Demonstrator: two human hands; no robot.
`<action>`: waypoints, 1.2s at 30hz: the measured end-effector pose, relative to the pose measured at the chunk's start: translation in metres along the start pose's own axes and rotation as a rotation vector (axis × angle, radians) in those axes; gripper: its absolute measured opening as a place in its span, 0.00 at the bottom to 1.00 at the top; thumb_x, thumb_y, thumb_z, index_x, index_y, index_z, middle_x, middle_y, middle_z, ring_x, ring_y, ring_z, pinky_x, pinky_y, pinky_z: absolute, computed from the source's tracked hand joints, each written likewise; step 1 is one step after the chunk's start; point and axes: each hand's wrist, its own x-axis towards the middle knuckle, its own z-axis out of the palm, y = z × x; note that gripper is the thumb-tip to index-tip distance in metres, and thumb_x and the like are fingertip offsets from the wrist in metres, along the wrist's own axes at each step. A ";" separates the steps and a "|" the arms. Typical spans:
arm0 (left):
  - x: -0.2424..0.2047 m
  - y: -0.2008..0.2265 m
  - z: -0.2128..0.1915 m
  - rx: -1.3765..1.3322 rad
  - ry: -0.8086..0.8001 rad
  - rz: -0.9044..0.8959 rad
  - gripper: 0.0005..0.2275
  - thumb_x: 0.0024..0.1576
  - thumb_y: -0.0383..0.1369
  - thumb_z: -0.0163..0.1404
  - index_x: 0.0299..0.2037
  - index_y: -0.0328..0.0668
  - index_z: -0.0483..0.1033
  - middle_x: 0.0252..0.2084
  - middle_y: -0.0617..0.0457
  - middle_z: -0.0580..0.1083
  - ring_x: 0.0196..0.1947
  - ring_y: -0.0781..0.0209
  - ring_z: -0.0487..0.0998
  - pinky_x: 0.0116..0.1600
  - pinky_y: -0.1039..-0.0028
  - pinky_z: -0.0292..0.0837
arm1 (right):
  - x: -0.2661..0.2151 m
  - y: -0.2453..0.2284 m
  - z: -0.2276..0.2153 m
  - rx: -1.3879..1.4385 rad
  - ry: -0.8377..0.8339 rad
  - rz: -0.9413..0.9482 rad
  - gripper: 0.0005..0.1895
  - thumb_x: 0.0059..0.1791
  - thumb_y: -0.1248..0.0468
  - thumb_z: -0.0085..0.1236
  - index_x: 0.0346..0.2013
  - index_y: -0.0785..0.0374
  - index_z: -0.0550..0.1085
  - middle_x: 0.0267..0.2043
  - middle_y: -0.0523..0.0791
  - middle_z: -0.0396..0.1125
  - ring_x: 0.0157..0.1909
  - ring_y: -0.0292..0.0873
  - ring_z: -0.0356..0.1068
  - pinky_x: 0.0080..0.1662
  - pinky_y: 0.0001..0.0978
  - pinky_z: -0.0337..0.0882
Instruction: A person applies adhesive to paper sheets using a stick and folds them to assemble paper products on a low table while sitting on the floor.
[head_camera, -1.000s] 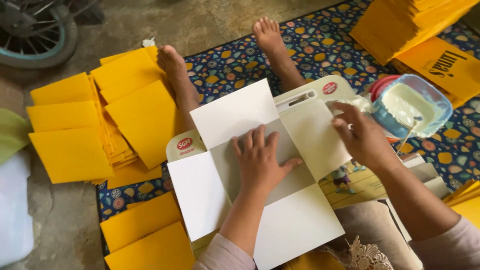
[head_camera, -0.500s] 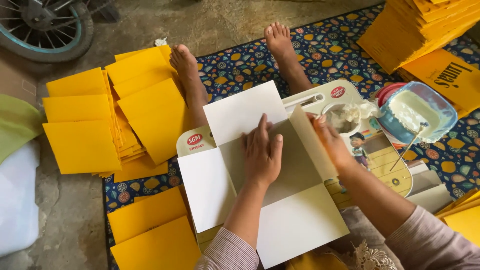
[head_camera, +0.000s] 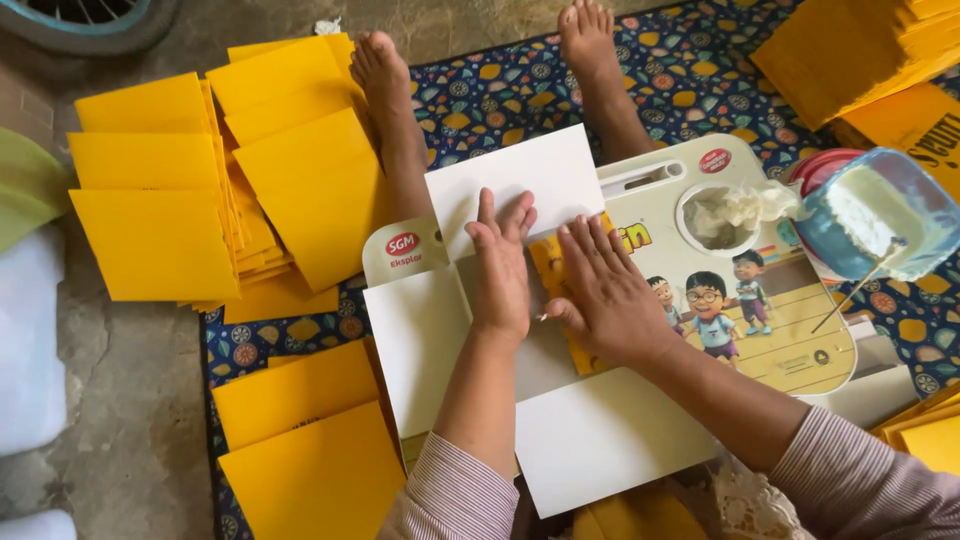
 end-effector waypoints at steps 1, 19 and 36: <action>0.001 0.000 0.001 -0.003 -0.003 0.000 0.38 0.64 0.61 0.13 0.77 0.40 0.30 0.69 0.42 0.63 0.69 0.53 0.60 0.77 0.59 0.42 | 0.001 -0.001 0.003 -0.148 -0.047 -0.005 0.55 0.49 0.22 0.20 0.76 0.57 0.56 0.77 0.63 0.47 0.79 0.64 0.40 0.74 0.58 0.38; -0.007 -0.001 0.009 0.528 -0.025 -0.016 0.32 0.67 0.56 0.24 0.77 0.47 0.43 0.74 0.47 0.60 0.74 0.51 0.56 0.77 0.59 0.41 | 0.001 0.034 -0.026 0.891 0.011 0.103 0.45 0.55 0.32 0.16 0.79 0.52 0.27 0.81 0.62 0.36 0.78 0.67 0.36 0.72 0.66 0.38; -0.016 -0.035 0.032 1.999 -0.435 0.310 0.36 0.60 0.59 0.32 0.73 0.44 0.54 0.77 0.43 0.48 0.77 0.47 0.37 0.69 0.32 0.14 | -0.155 0.115 -0.163 -0.322 0.258 0.089 0.18 0.44 0.68 0.60 0.49 0.54 0.81 0.53 0.38 0.75 0.49 0.41 0.70 0.50 0.37 0.67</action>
